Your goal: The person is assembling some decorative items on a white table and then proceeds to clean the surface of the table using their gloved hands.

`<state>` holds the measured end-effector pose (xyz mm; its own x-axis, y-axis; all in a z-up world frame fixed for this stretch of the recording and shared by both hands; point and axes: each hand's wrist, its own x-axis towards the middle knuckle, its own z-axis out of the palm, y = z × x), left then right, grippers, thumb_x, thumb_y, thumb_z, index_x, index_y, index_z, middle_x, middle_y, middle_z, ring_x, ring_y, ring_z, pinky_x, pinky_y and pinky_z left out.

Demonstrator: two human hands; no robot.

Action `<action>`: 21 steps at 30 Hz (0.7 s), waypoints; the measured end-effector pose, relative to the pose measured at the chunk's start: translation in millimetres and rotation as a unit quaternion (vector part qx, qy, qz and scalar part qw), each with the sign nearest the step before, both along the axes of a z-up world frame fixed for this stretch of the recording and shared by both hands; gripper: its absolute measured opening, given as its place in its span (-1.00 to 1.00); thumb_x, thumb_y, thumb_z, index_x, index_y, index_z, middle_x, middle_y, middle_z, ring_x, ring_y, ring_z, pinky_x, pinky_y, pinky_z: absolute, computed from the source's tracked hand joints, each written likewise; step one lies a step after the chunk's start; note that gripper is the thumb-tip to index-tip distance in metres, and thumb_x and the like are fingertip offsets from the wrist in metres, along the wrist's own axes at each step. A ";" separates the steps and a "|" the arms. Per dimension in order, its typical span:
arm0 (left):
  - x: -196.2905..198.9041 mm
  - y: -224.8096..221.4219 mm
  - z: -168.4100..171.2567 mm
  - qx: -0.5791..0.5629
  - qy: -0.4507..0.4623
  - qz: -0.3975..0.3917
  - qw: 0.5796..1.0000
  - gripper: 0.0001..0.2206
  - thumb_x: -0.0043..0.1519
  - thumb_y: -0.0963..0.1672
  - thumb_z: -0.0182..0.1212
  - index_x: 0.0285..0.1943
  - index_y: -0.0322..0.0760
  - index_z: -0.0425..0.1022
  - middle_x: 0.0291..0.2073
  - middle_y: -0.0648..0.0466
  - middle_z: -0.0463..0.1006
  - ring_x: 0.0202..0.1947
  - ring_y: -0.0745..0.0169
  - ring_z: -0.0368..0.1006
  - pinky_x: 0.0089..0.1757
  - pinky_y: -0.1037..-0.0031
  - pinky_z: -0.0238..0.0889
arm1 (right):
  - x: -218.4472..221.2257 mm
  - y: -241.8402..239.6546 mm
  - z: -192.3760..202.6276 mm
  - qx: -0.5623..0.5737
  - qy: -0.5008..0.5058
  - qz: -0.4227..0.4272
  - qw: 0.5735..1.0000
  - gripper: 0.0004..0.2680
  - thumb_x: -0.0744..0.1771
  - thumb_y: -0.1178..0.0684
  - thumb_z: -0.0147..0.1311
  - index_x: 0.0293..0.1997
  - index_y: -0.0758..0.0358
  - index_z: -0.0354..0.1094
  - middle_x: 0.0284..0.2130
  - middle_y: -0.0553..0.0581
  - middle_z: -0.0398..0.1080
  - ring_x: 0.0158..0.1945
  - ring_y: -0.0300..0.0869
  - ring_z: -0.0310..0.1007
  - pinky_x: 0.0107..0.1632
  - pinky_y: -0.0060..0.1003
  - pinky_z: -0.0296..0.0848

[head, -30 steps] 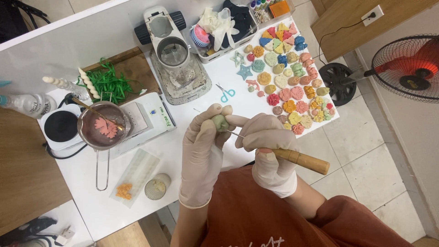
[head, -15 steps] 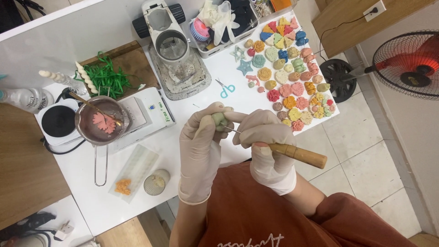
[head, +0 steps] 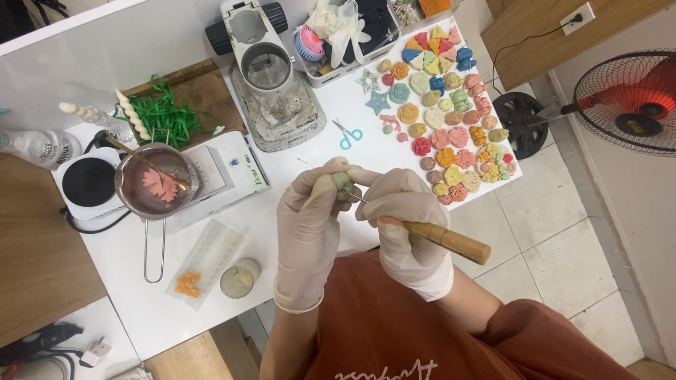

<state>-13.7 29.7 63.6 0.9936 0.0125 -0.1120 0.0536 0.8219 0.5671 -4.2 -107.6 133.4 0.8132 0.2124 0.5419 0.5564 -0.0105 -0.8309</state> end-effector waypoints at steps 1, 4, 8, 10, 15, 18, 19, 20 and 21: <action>0.0 0.4 1.9 0.000 0.000 0.000 1.000 -0.78 0.42 -0.16 0.25 0.16 -0.44 0.58 -0.17 0.01 0.64 -0.19 0.29 0.50 -0.10 0.48 0.34 | -1.0 -0.4 -0.4 0.000 0.000 0.000 1.000 -0.76 0.51 -0.09 -0.10 -0.08 0.31 0.26 -0.29 0.13 0.37 -0.23 -0.17 0.42 0.25 0.03 0.56; -0.5 1.3 6.1 0.002 -0.005 -0.006 1.000 -0.78 0.38 -0.17 0.25 0.15 -0.42 0.57 -0.16 0.02 0.65 -0.18 0.29 0.51 -0.10 0.49 0.35 | -3.0 -0.7 -1.8 -0.019 0.002 0.001 1.000 -0.77 0.50 -0.09 -0.10 -0.08 0.29 0.30 -0.29 0.16 0.37 -0.24 -0.15 0.40 0.31 0.07 0.51; -0.6 1.7 7.6 0.012 0.009 -0.006 1.000 -0.78 0.39 -0.18 0.25 0.15 -0.43 0.57 -0.17 0.05 0.65 -0.19 0.33 0.50 -0.10 0.50 0.35 | -2.4 0.4 -3.9 -0.015 -0.004 -0.001 1.000 -0.79 0.50 -0.08 -0.08 -0.06 0.29 0.29 -0.27 0.15 0.37 -0.22 -0.15 0.39 0.31 0.09 0.51; -0.3 2.3 6.8 0.008 0.013 -0.008 1.000 -0.78 0.39 -0.18 0.26 0.15 -0.43 0.57 -0.16 0.05 0.65 -0.19 0.34 0.49 -0.10 0.50 0.36 | -2.3 0.6 -5.2 -0.010 -0.005 -0.001 1.000 -0.80 0.50 -0.07 -0.07 -0.05 0.29 0.27 -0.26 0.15 0.37 -0.21 -0.16 0.40 0.30 0.09 0.52; 1.4 3.0 4.1 0.036 0.032 -0.006 0.999 -0.79 0.36 -0.18 0.26 0.12 -0.43 0.57 -0.17 0.04 0.67 -0.22 0.34 0.51 -0.13 0.51 0.38 | -3.9 -1.1 -10.2 -0.027 -0.002 -0.006 1.000 -0.83 0.50 -0.04 -0.06 -0.01 0.25 0.27 -0.28 0.14 0.38 -0.24 -0.17 0.40 0.26 0.03 0.54; 1.5 3.1 -2.3 0.029 0.026 -0.006 0.999 -0.79 0.39 -0.19 0.26 0.14 -0.44 0.58 -0.17 0.04 0.66 -0.21 0.35 0.50 -0.12 0.52 0.37 | -2.2 -0.3 -12.6 -0.034 0.002 -0.012 0.999 -0.84 0.49 -0.03 -0.05 -0.02 0.24 0.27 -0.28 0.14 0.39 -0.22 -0.16 0.40 0.12 -0.10 0.54; 2.0 3.1 -1.5 0.029 0.026 -0.005 0.999 -0.79 0.39 -0.19 0.26 0.14 -0.44 0.58 -0.17 0.04 0.66 -0.21 0.35 0.50 -0.12 0.52 0.37 | -1.3 -0.3 -12.0 -0.034 0.002 -0.011 0.999 -0.84 0.49 -0.03 -0.05 -0.02 0.24 0.27 -0.28 0.14 0.39 -0.22 -0.16 0.40 0.12 -0.10 0.54; 2.3 3.2 -0.9 0.025 0.019 -0.007 0.999 -0.79 0.38 -0.19 0.25 0.14 -0.43 0.58 -0.17 0.04 0.66 -0.21 0.35 0.51 -0.11 0.52 0.38 | -0.6 -0.2 -11.5 -0.034 0.002 -0.009 0.999 -0.85 0.49 -0.03 -0.05 -0.02 0.24 0.25 -0.26 0.13 0.39 -0.21 -0.17 0.40 0.12 -0.11 0.54; 2.6 3.2 -0.3 0.021 0.012 -0.009 1.000 -0.79 0.38 -0.18 0.25 0.14 -0.42 0.58 -0.17 0.04 0.66 -0.20 0.34 0.52 -0.11 0.51 0.39 | 0.1 -0.2 -11.1 -0.034 0.003 -0.007 0.999 -0.85 0.49 -0.02 -0.04 -0.01 0.24 0.24 -0.24 0.13 0.40 -0.21 -0.17 0.40 0.11 -0.13 0.54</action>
<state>-11.0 33.0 63.3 0.9908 -0.0003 -0.1354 0.0822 0.7960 0.5998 -4.1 -107.8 122.3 0.8195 0.2365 0.5219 0.5510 -0.0752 -0.8311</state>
